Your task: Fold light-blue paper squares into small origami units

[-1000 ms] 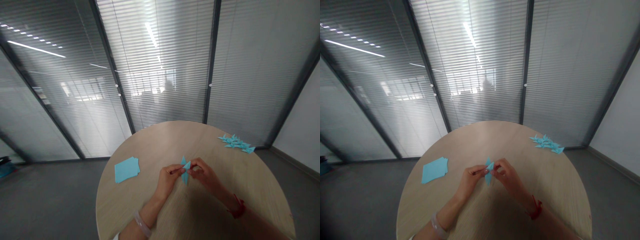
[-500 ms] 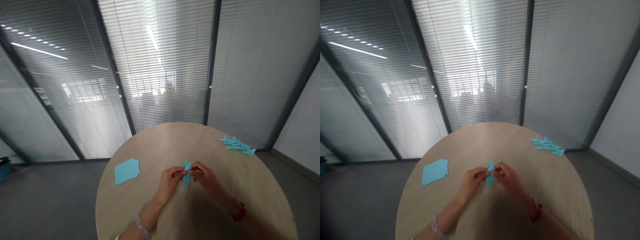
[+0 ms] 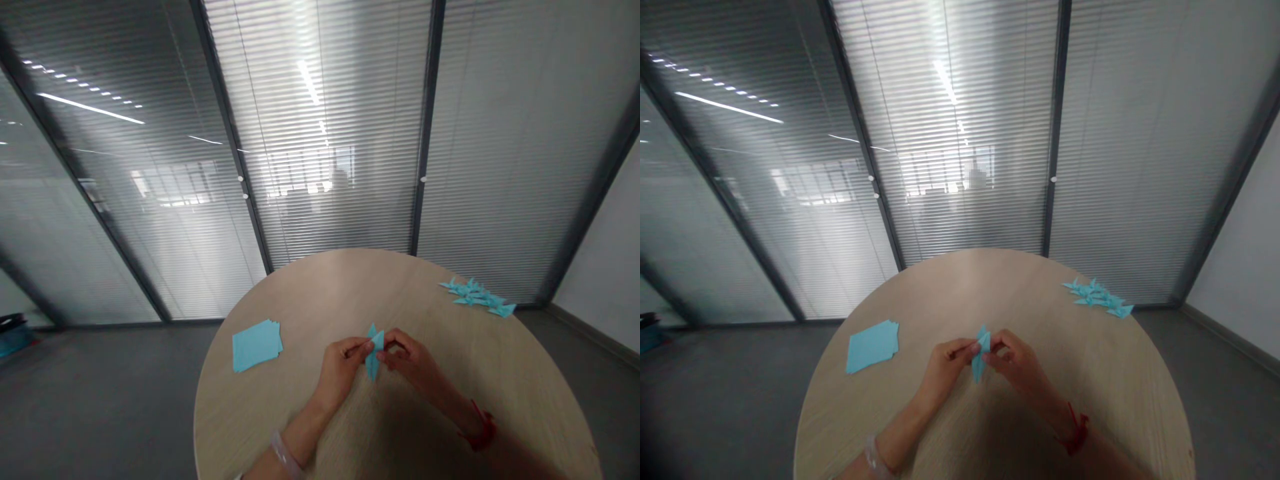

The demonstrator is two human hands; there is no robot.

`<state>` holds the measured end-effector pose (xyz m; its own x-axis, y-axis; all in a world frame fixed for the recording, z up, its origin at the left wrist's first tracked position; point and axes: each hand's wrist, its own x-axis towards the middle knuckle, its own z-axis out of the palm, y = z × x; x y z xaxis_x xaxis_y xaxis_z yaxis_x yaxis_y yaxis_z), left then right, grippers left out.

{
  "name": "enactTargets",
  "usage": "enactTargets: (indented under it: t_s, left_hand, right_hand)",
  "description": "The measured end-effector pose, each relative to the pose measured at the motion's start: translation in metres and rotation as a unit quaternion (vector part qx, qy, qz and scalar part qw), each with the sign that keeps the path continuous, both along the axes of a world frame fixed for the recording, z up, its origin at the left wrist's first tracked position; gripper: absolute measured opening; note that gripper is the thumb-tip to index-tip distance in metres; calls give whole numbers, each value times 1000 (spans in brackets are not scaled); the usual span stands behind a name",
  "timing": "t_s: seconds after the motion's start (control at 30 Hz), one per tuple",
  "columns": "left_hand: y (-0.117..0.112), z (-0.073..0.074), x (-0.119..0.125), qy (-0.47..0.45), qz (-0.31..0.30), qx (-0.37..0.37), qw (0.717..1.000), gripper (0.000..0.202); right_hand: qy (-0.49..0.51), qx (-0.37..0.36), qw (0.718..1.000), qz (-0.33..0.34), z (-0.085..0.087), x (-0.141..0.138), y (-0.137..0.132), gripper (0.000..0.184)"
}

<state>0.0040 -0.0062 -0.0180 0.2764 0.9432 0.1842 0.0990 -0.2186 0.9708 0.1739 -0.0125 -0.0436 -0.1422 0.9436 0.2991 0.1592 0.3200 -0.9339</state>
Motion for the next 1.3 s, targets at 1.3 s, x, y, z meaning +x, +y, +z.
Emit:
enactTargets:
  t_s: [1.3]
  left_hand:
    - [-1, -3, 0, 6, -40, 8, 999, 23]
  right_hand:
    - [10, -31, 998, 48, -2, 4, -4, 21]
